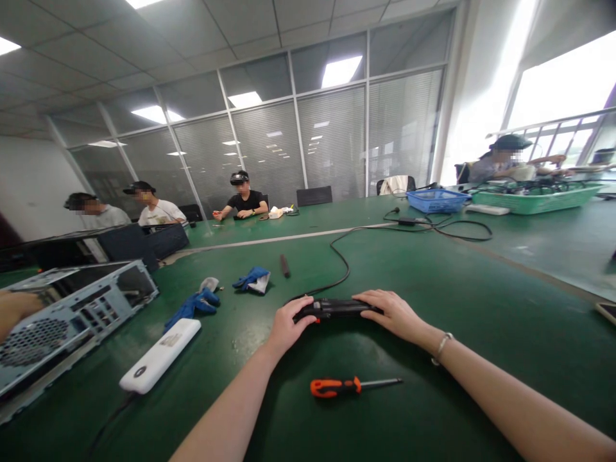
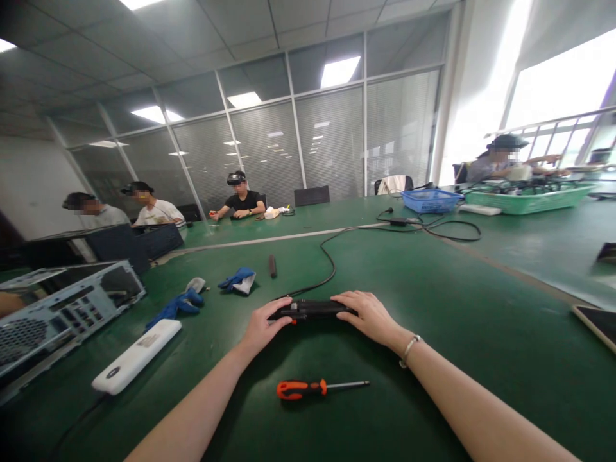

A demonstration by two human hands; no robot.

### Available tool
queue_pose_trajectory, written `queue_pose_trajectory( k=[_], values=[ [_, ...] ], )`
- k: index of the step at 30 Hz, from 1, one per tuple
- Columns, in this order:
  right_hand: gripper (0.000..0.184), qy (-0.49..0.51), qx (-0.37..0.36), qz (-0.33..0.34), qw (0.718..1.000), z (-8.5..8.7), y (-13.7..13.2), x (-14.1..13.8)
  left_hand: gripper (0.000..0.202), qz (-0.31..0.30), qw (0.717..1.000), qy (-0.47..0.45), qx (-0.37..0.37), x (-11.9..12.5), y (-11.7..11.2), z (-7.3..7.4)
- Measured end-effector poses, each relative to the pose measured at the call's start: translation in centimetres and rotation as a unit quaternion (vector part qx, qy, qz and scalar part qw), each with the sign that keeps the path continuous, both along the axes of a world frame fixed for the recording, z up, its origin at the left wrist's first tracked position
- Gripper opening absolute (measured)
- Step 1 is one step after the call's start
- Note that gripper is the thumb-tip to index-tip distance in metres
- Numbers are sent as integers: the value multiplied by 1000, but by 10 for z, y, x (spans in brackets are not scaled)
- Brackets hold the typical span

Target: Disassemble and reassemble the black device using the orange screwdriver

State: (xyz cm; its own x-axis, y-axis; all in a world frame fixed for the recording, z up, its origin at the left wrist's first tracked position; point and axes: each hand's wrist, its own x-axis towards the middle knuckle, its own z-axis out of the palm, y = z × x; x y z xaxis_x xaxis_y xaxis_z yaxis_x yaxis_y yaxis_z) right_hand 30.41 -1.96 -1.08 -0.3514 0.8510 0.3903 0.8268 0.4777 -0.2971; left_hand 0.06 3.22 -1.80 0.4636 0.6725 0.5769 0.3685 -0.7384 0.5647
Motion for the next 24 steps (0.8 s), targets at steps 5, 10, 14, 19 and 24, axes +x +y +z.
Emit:
queue_pose_trajectory(
  k=[5, 10, 14, 19, 24],
  values=[
    [39, -12, 12, -3, 1000, 0, -2, -3, 37, -7, 998, 50, 46, -3, 1, -1],
    [38, -32, 43, 9, 999, 1, -5, -6, 36, -28, 991, 92, 93, -5, 1, 0],
    [37, -40, 60, 19, 997, 1, -5, -6, 41, -26, 991, 95, 88, -3, -2, 2],
    [37, -29, 61, 2, 998, -1, -5, -6, 62, -13, 990, 133, 51, 1, -4, 1],
    [35, -25, 62, 6, 998, 2, -7, -8, 61, -1, 988, 148, 40, 2, -4, 0]
  ],
)
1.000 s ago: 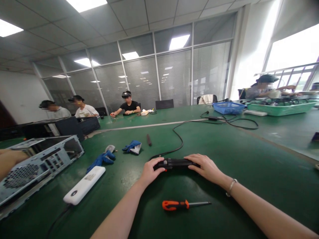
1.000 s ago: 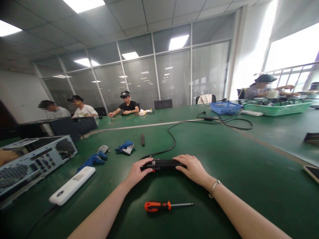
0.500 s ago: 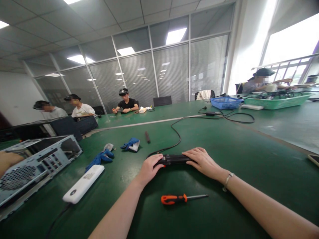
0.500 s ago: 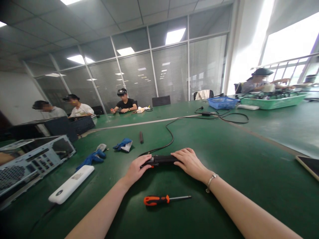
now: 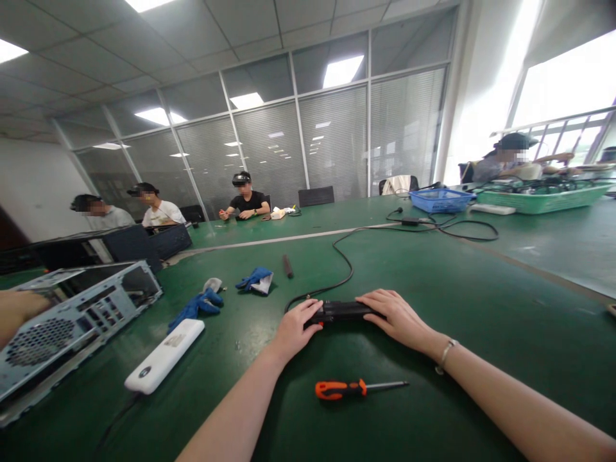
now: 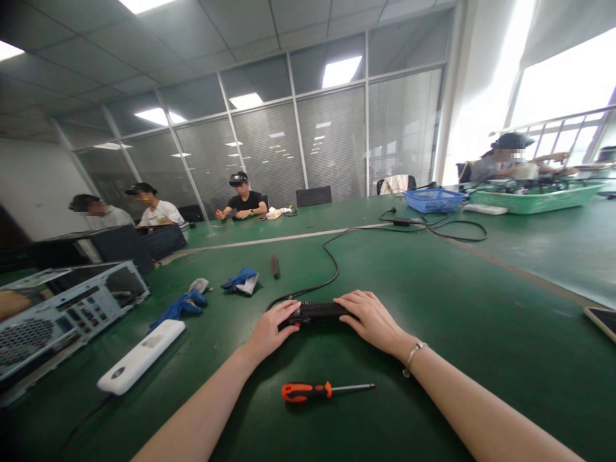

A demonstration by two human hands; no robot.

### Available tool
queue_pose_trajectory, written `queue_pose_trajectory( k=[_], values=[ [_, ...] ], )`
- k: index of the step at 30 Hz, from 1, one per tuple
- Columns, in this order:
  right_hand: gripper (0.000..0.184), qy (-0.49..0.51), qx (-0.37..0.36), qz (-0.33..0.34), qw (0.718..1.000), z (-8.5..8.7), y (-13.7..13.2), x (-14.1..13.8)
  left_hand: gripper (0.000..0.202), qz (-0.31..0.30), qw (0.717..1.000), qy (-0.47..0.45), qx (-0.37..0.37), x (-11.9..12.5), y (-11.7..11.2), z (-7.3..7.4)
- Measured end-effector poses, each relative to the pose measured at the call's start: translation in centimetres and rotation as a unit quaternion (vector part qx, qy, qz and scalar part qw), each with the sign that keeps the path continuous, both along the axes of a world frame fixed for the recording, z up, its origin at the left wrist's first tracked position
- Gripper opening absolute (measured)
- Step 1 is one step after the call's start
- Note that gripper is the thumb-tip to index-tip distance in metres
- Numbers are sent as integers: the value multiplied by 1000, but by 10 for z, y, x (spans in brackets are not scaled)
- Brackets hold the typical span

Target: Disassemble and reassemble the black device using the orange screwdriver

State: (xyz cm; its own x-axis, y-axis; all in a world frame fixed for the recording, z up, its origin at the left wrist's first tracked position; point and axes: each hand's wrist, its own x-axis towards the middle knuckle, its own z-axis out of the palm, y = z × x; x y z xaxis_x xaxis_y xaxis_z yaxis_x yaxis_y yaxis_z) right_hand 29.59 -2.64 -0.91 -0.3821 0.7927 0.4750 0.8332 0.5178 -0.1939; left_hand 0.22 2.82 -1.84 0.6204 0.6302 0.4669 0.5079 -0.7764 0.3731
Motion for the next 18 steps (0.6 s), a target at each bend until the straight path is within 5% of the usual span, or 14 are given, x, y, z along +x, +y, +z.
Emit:
queue_pose_trajectory(
  k=[18],
  values=[
    [38, 15, -48, -7, 999, -4, 2, 0, 63, 6, 1000, 11, -28, -6, -2, 3]
  ],
)
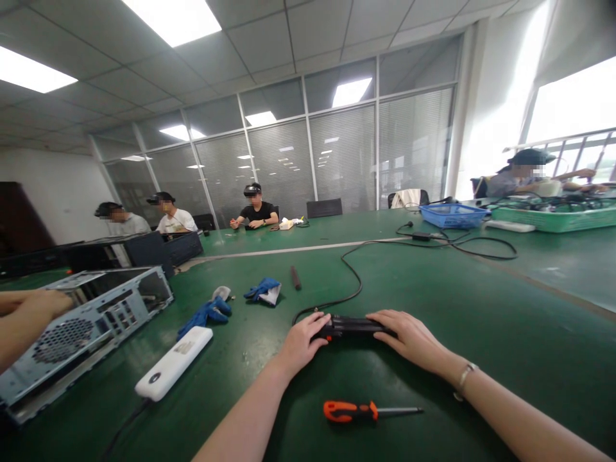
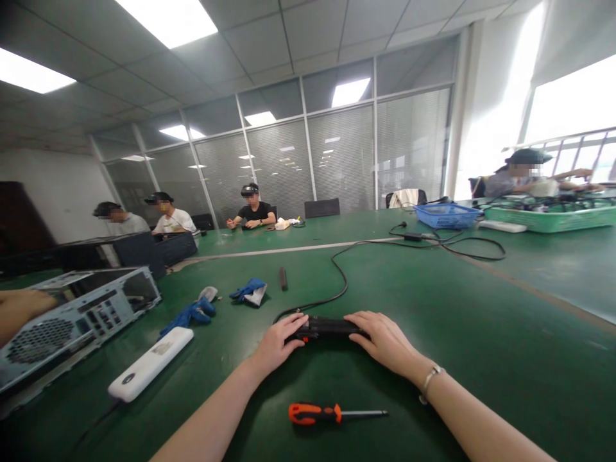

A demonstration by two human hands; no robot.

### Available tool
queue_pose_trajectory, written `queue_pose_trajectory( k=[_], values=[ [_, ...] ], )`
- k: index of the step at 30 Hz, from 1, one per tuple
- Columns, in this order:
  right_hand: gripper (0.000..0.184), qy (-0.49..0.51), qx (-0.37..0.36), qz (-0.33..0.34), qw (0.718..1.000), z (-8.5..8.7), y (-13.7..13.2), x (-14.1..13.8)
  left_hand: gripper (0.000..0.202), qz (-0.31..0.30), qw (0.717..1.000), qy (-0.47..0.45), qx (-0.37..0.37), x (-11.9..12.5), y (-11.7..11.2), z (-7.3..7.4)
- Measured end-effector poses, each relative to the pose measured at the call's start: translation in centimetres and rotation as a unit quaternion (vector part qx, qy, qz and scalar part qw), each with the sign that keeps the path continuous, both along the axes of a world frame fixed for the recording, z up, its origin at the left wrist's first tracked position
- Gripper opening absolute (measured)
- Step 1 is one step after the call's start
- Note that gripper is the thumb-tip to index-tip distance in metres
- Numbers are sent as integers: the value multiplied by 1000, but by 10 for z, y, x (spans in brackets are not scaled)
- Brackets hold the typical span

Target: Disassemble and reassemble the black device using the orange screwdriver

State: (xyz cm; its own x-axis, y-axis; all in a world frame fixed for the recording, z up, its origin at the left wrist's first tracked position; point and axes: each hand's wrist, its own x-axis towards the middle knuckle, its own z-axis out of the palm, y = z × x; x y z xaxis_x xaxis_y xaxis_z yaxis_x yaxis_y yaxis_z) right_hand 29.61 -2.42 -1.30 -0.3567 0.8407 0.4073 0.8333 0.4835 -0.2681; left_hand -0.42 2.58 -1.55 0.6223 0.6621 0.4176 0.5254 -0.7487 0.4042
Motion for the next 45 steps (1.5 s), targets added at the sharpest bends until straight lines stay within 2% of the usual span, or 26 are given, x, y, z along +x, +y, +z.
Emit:
queue_pose_trajectory(
  k=[10, 14, 19, 22, 27, 39, 45],
  values=[
    [39, 0, 3, 3, 1000, -6, 3, 2, 63, 14, 1000, 25, 12, -2, -5, 1],
    [39, 17, 12, 9, 1000, -4, 0, 0, 63, 14, 999, 28, 19, -1, -6, 2],
    [39, 19, 16, 1, 1000, 0, -3, -1, 60, 2, 1000, -23, 11, 0, -6, 3],
    [38, 15, 29, 3, 999, 0, -2, 0, 51, -10, 998, -61, 2, 0, -4, 3],
    [38, 9, 41, 20, 999, -1, 0, 1, 42, -20, 997, -70, 9, -1, -1, 0],
    [36, 17, 18, 12, 1000, 1, 0, 1, 46, -1, 995, -103, -3, 2, -1, -1],
    [35, 26, 3, 1, 1000, 1, 0, -1, 42, 17, 990, -132, -46, 5, 0, 1]
  ],
)
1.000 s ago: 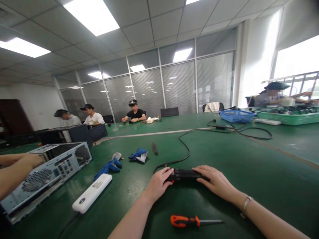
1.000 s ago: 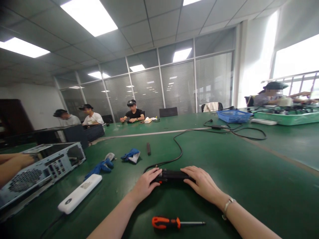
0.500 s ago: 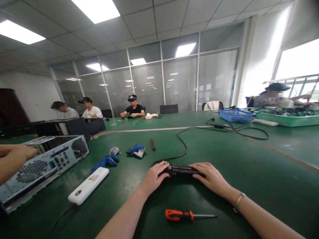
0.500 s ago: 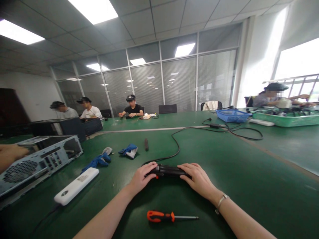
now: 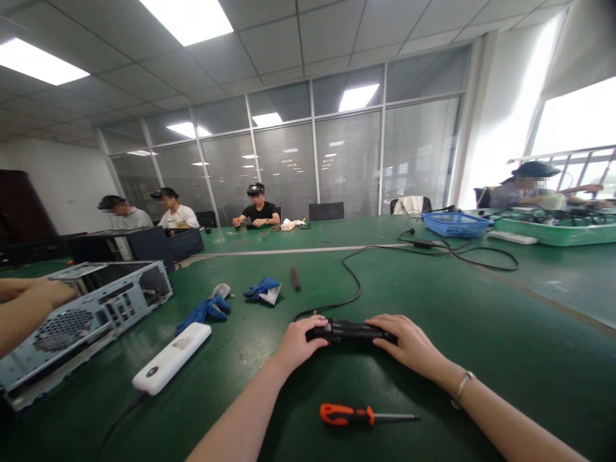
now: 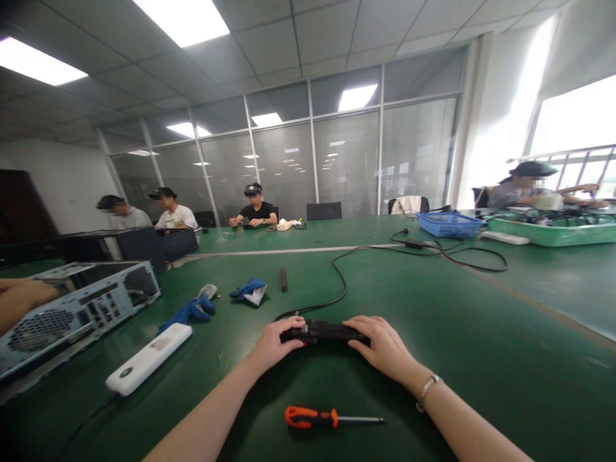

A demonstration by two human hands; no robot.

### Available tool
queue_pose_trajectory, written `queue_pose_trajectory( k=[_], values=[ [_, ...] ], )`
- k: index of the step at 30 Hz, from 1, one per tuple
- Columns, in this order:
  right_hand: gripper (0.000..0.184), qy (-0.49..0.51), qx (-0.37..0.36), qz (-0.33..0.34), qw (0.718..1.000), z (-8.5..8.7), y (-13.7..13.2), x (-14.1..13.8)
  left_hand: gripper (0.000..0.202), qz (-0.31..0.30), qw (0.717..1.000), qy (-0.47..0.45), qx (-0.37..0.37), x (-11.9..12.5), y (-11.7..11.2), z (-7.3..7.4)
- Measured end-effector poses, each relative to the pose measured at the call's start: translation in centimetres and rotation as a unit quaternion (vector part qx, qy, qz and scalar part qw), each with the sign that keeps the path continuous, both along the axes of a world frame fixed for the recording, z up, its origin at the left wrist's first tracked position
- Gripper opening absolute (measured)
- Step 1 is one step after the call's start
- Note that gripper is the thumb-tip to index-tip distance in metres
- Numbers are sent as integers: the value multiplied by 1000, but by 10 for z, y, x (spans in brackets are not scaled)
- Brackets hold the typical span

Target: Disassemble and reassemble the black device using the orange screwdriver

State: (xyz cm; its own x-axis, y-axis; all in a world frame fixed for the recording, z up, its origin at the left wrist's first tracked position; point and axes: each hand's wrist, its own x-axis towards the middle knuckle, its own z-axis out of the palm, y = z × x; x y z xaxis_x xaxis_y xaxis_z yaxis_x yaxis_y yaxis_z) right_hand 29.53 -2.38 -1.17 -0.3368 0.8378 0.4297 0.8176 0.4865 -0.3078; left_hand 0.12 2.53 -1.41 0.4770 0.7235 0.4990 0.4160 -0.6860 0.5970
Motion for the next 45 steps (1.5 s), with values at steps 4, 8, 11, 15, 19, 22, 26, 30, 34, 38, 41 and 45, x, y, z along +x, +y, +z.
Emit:
queue_pose_trajectory(
  k=[4, 8, 11, 15, 19, 22, 26, 30, 34, 38, 41, 45],
  values=[
    [35, 3, -20, -6, 1000, 1, 0, -2, 38, 7, 1000, 10, -12, 3, 3, 0],
    [37, -4, -37, -16, 999, 0, 1, -2, 38, 1, 1000, 25, -9, 4, 5, 1],
    [38, -16, -40, -18, 999, 2, 0, -2, 39, 2, 999, 27, -28, -1, 4, 2],
    [39, -26, -34, -13, 999, 4, -1, -4, 32, -28, 998, 26, -48, -8, 1, 2],
    [38, -13, -36, -16, 999, 3, -2, -5, 34, -11, 997, 31, -63, -6, 1, 1],
    [36, -4, -35, -26, 999, -1, -1, -5, 35, 2, 997, 43, -71, 0, 1, 2],
    [36, 1, -29, -29, 999, -7, 1, -3, 37, 6, 996, 62, -68, 3, 0, 3],
    [37, 0, 26, -34, 999, 2, -8, -12, 38, -7, 997, 45, -62, 0, 1, 0],
    [36, 32, 31, 2, 999, 29, -39, -50, 38, -12, 998, 25, -57, -3, 3, -4],
    [44, -46, -105, 120, 986, 46, -75, -100, 40, -7, 998, 31, -51, -3, 1, -6],
    [24, -104, -87, 161, 978, 52, -82, -121, 39, -14, 999, 23, -31, -3, -1, -7],
    [20, 23, 22, 120, 992, 59, -62, -119, 34, -24, 999, 14, -22, -4, -1, -10]
  ],
)
